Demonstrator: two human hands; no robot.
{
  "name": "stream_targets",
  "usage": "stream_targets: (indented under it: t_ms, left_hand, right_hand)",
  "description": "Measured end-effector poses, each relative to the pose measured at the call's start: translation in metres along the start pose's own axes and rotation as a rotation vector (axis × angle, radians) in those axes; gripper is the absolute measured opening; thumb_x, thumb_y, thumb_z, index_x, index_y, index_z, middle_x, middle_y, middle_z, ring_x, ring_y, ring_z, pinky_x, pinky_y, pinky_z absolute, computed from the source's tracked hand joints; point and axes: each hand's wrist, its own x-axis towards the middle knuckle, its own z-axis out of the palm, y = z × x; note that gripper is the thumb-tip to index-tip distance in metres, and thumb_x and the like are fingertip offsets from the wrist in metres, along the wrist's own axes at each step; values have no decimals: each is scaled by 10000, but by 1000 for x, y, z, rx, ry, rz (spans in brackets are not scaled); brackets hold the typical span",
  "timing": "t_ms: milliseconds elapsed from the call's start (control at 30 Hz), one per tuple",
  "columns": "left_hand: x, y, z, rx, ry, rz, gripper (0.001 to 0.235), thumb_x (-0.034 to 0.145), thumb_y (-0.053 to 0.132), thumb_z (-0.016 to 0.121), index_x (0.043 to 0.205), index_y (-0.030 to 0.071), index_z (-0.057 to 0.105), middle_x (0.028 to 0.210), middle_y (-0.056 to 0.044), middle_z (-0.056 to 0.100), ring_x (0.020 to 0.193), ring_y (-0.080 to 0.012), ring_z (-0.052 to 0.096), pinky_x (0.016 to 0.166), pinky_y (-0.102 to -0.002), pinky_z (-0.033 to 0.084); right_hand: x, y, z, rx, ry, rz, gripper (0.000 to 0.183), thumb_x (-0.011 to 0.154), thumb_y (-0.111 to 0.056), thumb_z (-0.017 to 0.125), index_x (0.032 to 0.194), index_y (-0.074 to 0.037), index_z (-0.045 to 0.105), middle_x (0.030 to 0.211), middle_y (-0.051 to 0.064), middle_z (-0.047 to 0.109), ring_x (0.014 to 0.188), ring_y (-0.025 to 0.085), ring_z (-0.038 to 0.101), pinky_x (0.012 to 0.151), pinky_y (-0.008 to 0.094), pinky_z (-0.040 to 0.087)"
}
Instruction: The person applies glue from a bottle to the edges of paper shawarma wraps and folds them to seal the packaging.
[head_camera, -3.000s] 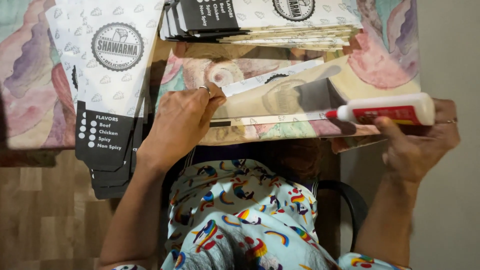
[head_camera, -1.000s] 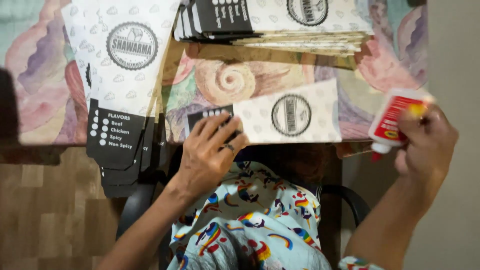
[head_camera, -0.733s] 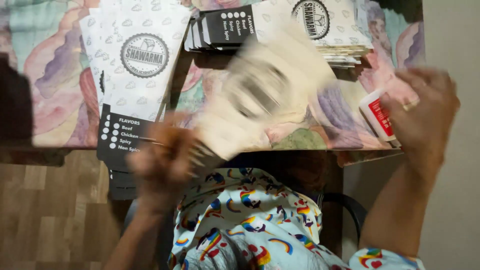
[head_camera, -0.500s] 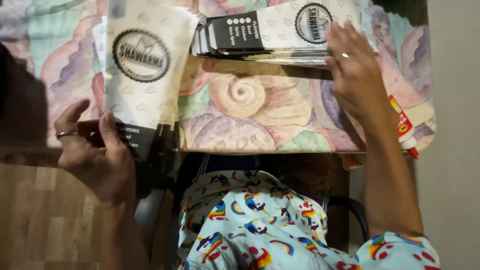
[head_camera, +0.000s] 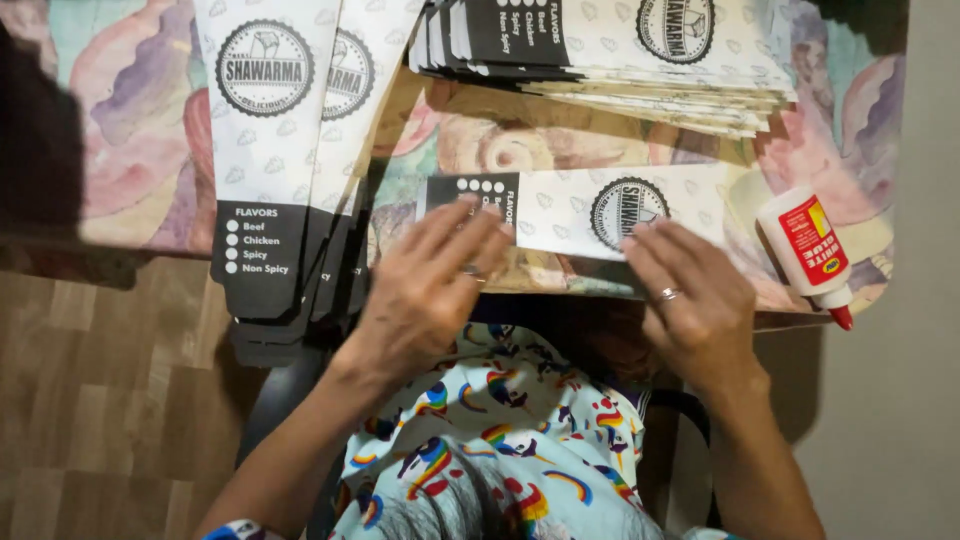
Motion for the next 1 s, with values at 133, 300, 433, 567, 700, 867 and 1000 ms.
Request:
stream_targets:
  t_ms: [133,300,433,567,700,867,1000]
  left_hand:
    - [1,-3,21,16,1,70,201,993,-51,624,1175,-63,706,1276,-224,675,1222,-445,635,1045,-554,539]
    - [0,-5,23,-23,23,42,67,930,-55,720,977,-74,763,1268,-236,687,1207,-452,640,991,-550,561]
    - [3,-6,23,-15,27,55,26,895,-74,745,913,-75,763,1229,-243,701,1172,-457,653,954,-539,572]
    - [7,-5,21,-16,48,52,91,918,-82,726,829,-71,738,1192,-255,713,1142,-462,670,902,-537,588]
    - [12,-2,18,-32,95,35,153,947,-77,720,794,-78,719,1139,-253,729,1087,-454,692,837,-526,594]
    - [11,-3,20,-30,71,-5,95,970,-36,694,1028,2,758,1131,-211,733,1088,-419,701,849,-516,587]
    - [11,-4,21,-2,38,-7,86,957,10,741,1015,39,797,1139,-194,735,1108,-397,696,845,-506,578]
  right_hand:
    - [-3,-2,-8,62,-8,29,195,992,34,731,1187,39,725,1259,200,731,1199,393,695,1020,476,582]
    - [-22,16,-16,198,6,74,197,950,122,760,1139,78,726,1240,267,721,1232,480,691,1082,516,580]
    - [-26,17,-17,177,26,33,195,941,149,768,1126,105,723,1221,282,725,1204,479,705,1047,511,597]
    - [-24,14,-18,166,31,44,195,931,166,775,1112,121,721,1214,283,724,1192,463,710,1042,507,595]
    - [-22,11,-20,175,24,65,192,936,179,763,1110,119,707,1212,281,723,1197,464,708,1036,509,594]
    - [-7,15,-24,198,-3,81,100,928,135,764,989,105,691,1116,253,719,1109,457,692,999,503,588]
    - [7,29,-14,320,-17,58,136,978,37,752,1091,24,677,1262,222,676,1189,438,639,1038,519,533]
